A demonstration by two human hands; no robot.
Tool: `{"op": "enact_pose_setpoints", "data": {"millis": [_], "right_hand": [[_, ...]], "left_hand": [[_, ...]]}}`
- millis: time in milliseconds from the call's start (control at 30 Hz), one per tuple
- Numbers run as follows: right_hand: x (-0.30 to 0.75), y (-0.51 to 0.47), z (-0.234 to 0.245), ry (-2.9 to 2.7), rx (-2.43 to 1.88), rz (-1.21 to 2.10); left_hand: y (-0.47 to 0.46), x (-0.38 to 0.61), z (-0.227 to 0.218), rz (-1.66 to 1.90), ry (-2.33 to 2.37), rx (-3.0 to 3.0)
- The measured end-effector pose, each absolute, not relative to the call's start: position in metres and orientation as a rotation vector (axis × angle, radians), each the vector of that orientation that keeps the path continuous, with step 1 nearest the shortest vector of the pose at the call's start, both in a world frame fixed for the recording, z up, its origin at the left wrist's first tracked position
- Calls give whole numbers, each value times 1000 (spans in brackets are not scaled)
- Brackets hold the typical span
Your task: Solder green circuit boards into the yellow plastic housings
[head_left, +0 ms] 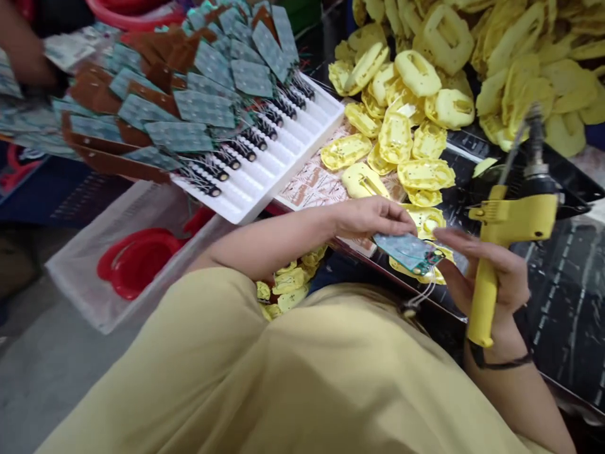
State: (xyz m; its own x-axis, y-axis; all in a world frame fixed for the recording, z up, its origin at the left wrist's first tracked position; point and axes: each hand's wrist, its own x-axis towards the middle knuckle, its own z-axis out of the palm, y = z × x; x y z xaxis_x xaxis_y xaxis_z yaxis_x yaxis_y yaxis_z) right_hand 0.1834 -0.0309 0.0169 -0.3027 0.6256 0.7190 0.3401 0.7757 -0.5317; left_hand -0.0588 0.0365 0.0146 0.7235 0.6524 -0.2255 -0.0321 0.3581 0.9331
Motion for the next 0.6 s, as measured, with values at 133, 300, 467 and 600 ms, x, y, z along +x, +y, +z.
{"op": "enact_pose_setpoints", "data": {"millis": [133,300,467,600], "right_hand": [[184,-42,24,-1896,-789,326],[191,-47,16,-1946,-866,174],[189,-49,11,-2029,-933,-14],[183,-50,10,-1986,-912,-219]], "left_hand": [[21,-46,6,553,603,1182],[12,-63,35,639,653,1451],[2,-48,43,747,778,1306],[-3,-36,34,841,642,1085]]}}
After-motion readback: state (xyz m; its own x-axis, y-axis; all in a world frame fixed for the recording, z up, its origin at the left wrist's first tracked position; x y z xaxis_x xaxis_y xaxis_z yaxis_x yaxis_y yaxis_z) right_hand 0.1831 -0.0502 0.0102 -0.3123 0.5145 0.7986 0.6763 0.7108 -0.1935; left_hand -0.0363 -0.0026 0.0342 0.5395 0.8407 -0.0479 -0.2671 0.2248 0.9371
